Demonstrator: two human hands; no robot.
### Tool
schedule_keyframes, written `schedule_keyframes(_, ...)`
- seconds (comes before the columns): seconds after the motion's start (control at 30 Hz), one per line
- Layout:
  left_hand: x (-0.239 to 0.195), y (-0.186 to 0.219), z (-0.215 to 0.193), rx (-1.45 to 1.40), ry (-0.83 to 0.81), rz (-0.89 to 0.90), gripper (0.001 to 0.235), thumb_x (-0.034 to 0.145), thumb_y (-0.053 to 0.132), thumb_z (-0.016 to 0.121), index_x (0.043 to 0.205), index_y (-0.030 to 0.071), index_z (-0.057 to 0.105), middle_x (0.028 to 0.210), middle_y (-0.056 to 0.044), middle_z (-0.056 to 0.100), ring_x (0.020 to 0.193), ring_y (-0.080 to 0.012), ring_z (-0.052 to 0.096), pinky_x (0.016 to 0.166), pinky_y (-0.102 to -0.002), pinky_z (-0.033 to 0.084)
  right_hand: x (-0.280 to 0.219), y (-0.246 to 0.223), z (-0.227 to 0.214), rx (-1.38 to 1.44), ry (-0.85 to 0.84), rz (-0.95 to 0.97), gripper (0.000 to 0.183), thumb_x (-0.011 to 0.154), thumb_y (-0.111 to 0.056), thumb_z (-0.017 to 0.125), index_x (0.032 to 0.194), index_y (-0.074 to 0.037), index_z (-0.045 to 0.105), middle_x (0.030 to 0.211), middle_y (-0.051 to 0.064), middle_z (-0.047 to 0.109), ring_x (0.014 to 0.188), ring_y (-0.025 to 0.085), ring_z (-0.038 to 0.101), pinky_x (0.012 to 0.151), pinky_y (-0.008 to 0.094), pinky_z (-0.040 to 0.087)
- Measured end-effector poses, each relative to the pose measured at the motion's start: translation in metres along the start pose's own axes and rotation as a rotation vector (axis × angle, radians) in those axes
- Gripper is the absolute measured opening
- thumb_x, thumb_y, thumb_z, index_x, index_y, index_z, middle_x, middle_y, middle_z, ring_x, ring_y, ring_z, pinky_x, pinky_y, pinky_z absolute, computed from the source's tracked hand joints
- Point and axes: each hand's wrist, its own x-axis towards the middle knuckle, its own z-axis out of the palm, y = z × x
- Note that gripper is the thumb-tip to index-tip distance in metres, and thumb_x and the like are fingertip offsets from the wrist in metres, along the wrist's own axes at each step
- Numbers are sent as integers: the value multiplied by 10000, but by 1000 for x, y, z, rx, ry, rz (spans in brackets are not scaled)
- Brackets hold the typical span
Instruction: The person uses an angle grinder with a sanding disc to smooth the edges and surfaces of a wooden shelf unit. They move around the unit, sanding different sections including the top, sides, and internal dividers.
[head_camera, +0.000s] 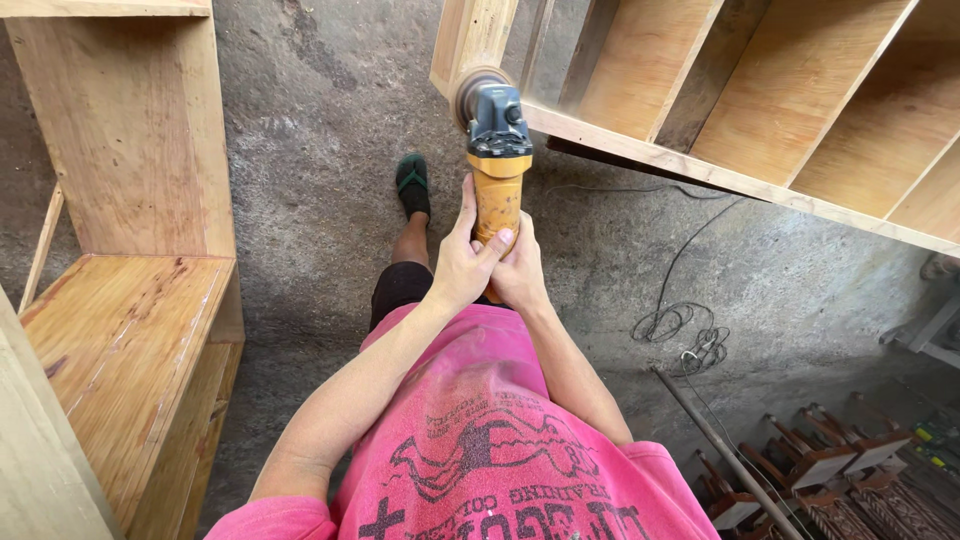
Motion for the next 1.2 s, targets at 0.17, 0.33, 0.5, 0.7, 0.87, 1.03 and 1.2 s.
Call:
schedule_keyframes(0.17, 16, 3, -5, -44, 5, -46, 910, 1007, 176, 651, 1658, 51, 27, 1530, -205, 544, 1318, -234, 618, 1101, -310, 492, 16, -6, 2, -5, -34, 22, 649, 867, -238, 805, 1370, -14, 462, 1216, 157, 696, 1100, 236, 702, 941, 371, 572)
schedule_keyframes(0.33, 3, 3, -6, -118, 0, -17, 893, 1029, 134, 632, 1665, 45, 12, 1579, -205, 483, 1386, -230, 556, 1147, -313, 455, 7, -13, 3, -40, -50, 45, 677, 853, -248, 797, 1383, -19, 444, 1213, 170, 697, 1095, 248, 714, 925, 384, 582)
schedule_keyframes(0.5, -7, 3, 1, -179, -8, -36, 893, 1027, 114, 618, 1653, 23, -11, 1584, -190, 459, 1408, -206, 527, 1166, -309, 430, -3, -9, -4, -114, -61, 76, 692, 831, -255, 820, 1370, -20, 456, 1202, 180, 713, 1103, 268, 721, 923, 391, 571)
schedule_keyframes(0.7, 35, 3, 1, -213, -8, 46, 876, 1037, 89, 644, 1664, 0, 39, 1592, -199, 457, 1414, -221, 523, 1186, -327, 424, 34, -16, -7, -83, -4, -20, 640, 860, -243, 808, 1365, -15, 486, 1203, 183, 728, 1107, 281, 734, 945, 391, 573)
schedule_keyframes(0.87, 2, -3, -4, -133, 35, 50, 879, 1042, 104, 629, 1665, 1, 18, 1621, -211, 410, 1433, -241, 506, 1193, -344, 415, 11, -14, -1, -90, -86, 10, 679, 846, -257, 809, 1375, -16, 458, 1186, 180, 718, 1091, 282, 733, 923, 391, 575)
schedule_keyframes(1.03, -18, -5, -1, -156, 32, -16, 907, 1030, 161, 630, 1653, 4, -11, 1595, -215, 443, 1398, -236, 540, 1162, -331, 434, -7, -9, -1, -95, -98, 13, 687, 846, -245, 809, 1383, -19, 446, 1205, 185, 708, 1112, 285, 723, 929, 396, 571)
schedule_keyframes(1.2, 24, 3, 0, -97, -21, -27, 907, 1012, 173, 636, 1666, 10, 29, 1535, -205, 520, 1325, -222, 598, 1124, -315, 472, 26, -11, -10, -96, -32, 30, 635, 865, -230, 795, 1360, -18, 459, 1190, 174, 717, 1092, 264, 728, 940, 379, 576)
